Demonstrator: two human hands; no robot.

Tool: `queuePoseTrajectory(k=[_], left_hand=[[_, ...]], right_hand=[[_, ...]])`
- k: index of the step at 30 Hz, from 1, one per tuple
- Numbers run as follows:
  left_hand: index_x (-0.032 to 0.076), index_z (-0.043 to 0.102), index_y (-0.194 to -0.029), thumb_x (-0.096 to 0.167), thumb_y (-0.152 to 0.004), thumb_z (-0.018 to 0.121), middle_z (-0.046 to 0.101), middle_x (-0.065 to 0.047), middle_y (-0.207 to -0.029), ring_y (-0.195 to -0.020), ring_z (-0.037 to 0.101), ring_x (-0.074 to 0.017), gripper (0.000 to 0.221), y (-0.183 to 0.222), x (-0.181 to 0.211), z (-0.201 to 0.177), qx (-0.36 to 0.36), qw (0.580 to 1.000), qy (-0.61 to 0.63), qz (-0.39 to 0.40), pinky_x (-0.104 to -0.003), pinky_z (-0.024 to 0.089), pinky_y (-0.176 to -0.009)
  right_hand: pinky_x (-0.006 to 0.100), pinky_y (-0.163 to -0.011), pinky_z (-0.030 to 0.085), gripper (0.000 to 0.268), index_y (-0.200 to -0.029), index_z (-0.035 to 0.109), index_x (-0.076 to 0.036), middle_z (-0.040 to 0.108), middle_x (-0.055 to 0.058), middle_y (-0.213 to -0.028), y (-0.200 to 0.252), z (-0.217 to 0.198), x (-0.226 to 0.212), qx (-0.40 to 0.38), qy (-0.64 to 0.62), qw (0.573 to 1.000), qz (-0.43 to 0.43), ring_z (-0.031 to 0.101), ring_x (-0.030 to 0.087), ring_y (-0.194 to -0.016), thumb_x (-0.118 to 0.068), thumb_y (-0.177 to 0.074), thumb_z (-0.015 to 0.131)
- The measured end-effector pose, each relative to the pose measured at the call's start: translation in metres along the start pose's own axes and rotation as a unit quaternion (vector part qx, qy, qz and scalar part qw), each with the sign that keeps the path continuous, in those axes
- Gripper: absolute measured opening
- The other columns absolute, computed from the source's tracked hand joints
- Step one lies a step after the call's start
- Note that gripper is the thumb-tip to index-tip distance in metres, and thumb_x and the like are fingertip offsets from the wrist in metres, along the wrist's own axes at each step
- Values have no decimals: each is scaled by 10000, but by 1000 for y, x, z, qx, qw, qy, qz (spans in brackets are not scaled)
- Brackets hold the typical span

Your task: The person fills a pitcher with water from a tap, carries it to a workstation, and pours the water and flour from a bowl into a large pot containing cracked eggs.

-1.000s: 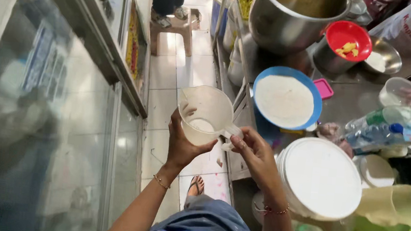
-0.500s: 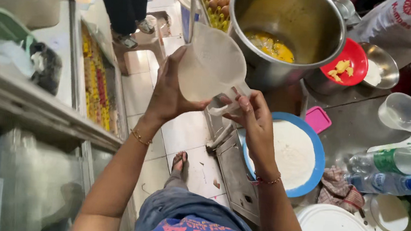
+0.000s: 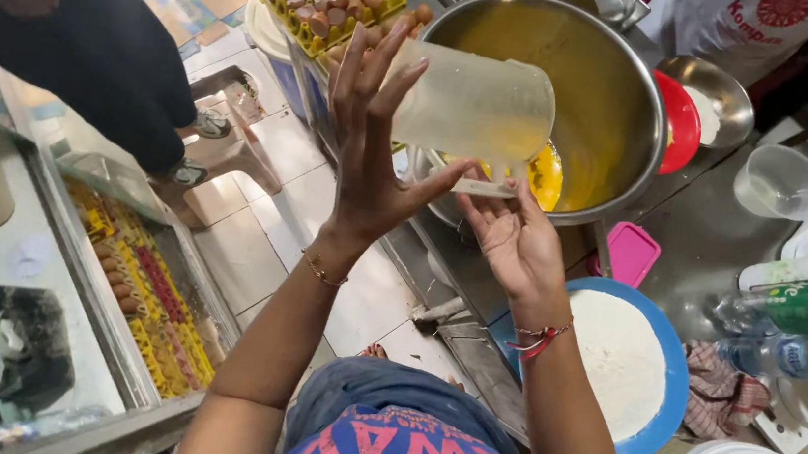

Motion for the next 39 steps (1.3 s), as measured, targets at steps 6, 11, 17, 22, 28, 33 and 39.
queuePoseTrajectory(k=[6, 11, 17, 22, 28, 33, 39], left_hand=[[123, 286, -1554, 413, -1075, 535, 316, -124, -1640, -1605, 294, -329, 613, 21, -40, 45, 135, 958, 228, -108, -527, 243, -1403], [104, 198, -1601, 413, -1106, 364, 279, -135, -1663, -1580, 208, -309, 607, 40, -69, 97, 53, 945, 285, -151, -461, 100, -1320], [85, 260, -1565, 487, -1082, 348, 331, -204, -1598, -1547, 221, -429, 634, 45, -68, 112, 22, 960, 223, -167, -613, 34, -1284], [97, 256, -1567, 414, -1096, 381, 315, -164, -1620, -1560, 223, -383, 581, 42, -60, 107, 18, 968, 205, -147, -573, 57, -1294], [115, 345, -1537, 363, -1048, 500, 369, -144, -1610, -1546, 232, -394, 570, 46, -35, 107, -45, 981, 156, -106, -576, 73, -1273], [136, 415, -1489, 370, -1013, 546, 457, -99, -1547, -1517, 280, -343, 546, 79, -19, 101, -38, 983, 166, -66, -533, 155, -1262], [57, 483, -1371, 156, -914, 565, 568, -137, -1249, -1213, 523, -325, 474, 174, 37, 134, -126, 933, 290, -174, -437, 409, -1086]], right_hand=[[483, -1039, 555, 345, -1389, 533, -2, 579, 290, -1420, -19, -13, -15, 6, -152, 987, 59, 613, 399, -1236, -136, -1077, 472], [482, -984, 607, 211, -1158, 590, 38, 664, 254, -1270, 0, 3, -15, 28, -193, 975, 107, 700, 344, -1117, -136, -1038, 595], [507, -988, 609, 157, -1058, 592, 40, 640, 287, -1322, 14, 18, -31, 21, -142, 989, 32, 681, 419, -1126, -114, -1028, 588], [485, -998, 613, 250, -979, 688, -140, 615, 207, -1423, 34, 0, -68, -14, 81, 985, -151, 642, 365, -1270, -339, -1032, 546], [519, -961, 656, 341, -1268, 492, -155, 590, 256, -1416, 140, -31, -178, 124, 376, 822, -409, 671, 389, -1240, -438, -1093, 416], [471, -770, 677, 314, -1179, 464, -78, 594, 223, -1223, 166, -110, -231, 274, 544, 612, -505, 697, 390, -1063, -391, -1174, 481], [559, -771, 589, 174, -1002, 603, -172, 687, 153, -919, 106, -360, -287, 468, 674, 431, -375, 714, 399, -894, -315, -956, 691]])
Point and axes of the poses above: each hand's wrist, its own y-axis away from the middle knuckle, its own z-axis out of the palm, x = y × z, the point moved 7 cm from there along -y, towards the middle knuckle
